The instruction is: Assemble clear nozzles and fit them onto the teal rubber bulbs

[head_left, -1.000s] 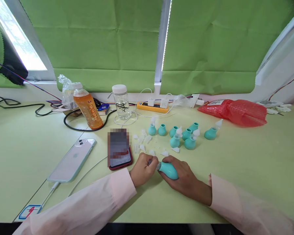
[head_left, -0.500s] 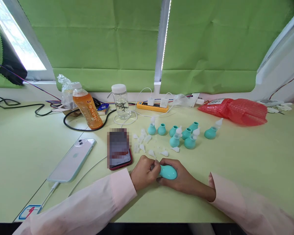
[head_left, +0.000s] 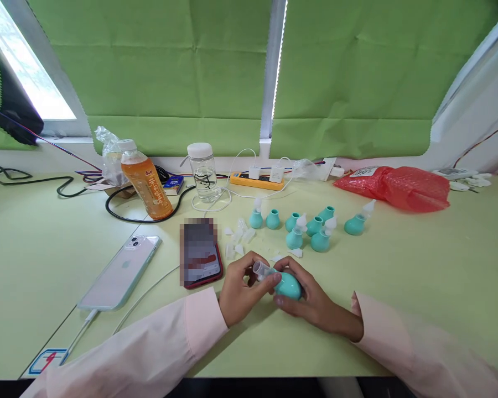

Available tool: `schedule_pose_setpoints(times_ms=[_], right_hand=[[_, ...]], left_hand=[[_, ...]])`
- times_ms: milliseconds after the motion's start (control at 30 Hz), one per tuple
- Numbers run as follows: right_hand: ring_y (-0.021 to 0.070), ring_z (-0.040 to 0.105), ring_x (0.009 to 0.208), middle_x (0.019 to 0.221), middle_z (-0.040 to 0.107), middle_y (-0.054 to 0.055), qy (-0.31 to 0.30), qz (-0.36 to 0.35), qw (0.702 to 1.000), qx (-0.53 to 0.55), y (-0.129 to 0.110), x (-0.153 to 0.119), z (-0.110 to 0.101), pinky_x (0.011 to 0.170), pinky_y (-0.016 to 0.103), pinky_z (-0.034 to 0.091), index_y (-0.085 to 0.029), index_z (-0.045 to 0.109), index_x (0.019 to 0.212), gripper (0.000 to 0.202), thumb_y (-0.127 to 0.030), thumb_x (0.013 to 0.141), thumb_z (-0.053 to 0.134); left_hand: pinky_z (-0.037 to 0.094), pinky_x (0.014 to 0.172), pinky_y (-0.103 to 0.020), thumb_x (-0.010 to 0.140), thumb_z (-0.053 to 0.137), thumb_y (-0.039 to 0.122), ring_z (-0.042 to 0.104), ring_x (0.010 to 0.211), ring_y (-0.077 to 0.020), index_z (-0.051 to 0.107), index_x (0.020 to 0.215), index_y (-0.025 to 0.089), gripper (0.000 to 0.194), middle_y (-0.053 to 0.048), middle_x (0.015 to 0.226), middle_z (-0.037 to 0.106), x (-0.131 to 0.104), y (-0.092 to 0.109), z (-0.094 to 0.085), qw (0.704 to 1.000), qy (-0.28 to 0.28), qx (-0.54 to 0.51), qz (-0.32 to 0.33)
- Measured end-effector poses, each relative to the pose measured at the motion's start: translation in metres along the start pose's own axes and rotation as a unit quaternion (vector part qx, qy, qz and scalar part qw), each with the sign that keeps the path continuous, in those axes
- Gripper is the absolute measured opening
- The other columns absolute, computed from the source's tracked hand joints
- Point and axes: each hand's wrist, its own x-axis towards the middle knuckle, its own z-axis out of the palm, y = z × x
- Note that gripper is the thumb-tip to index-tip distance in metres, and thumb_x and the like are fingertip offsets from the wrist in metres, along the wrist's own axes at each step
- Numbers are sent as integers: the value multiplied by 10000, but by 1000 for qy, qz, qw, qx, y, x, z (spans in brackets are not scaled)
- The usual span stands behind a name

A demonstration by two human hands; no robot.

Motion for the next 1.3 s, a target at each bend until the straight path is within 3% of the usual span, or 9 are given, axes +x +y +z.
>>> schedule_pose_setpoints(times_ms=[133,233,333,533,733,933,1100,1200,1300], right_hand=[[165,530,693,829,575,63,87,-120,963,-227,15,5,-25,647,290,400,-164,468,989,250,-297,779,442],[158,518,506,564,569,36,138,-54,900,-410,30,14,-38,499,267,333,-157,567,806,209,-305,796,420],[188,535,480,506,579,41,92,46,843,-527,39,20,-40,430,253,252,-165,604,777,237,-339,776,443],[169,565,579,670,611,37,72,66,816,-570,41,20,-37,413,233,242,-190,617,759,216,-330,767,453],[158,559,581,711,607,33,54,52,814,-575,41,20,-39,425,241,277,-168,590,681,168,-238,763,462],[144,540,534,741,609,63,44,31,884,-465,39,21,-41,493,269,389,-127,623,811,156,-131,702,513],[138,566,580,704,623,35,95,-23,990,-102,25,20,-42,535,266,468,-175,661,672,52,-175,627,637],[149,596,680,705,652,5,84,18,990,112,17,19,-44,554,240,492,-234,679,667,119,-168,569,694],[144,609,709,719,673,-4,52,67,979,184,15,19,-45,610,232,499,-251,691,664,165,-142,542,711]], left_hand=[[370,592,-246,606,681,299,455,634,-134,550,655,173,188,-6,652,484,1,0,0,993,91,32,67],[389,697,-279,565,712,298,493,754,-177,610,655,180,181,-41,746,536,2,-1,-1,989,83,53,111],[397,723,-273,676,620,318,526,786,-183,624,738,175,157,-53,804,597,1,-3,0,997,1,39,69],[376,637,-241,827,385,319,483,672,-132,483,995,185,236,-6,767,563,-3,-2,3,984,-138,116,1],[373,607,-254,835,336,340,461,619,-138,340,1082,176,297,12,667,485,-11,-2,4,973,-127,195,-5],[370,539,-214,759,489,334,463,567,-111,453,876,174,202,16,638,523,-13,-9,7,984,-68,164,23],[395,580,-209,719,549,316,517,620,-116,532,796,166,170,1,678,588,-11,-10,8,988,-1,148,37],[400,571,-209,704,563,313,520,602,-114,546,774,155,174,-1,663,590,-9,-10,7,991,7,130,22],[399,533,-202,677,584,287,508,560,-108,552,797,141,191,2,625,576,-8,-10,8,994,15,109,15]])
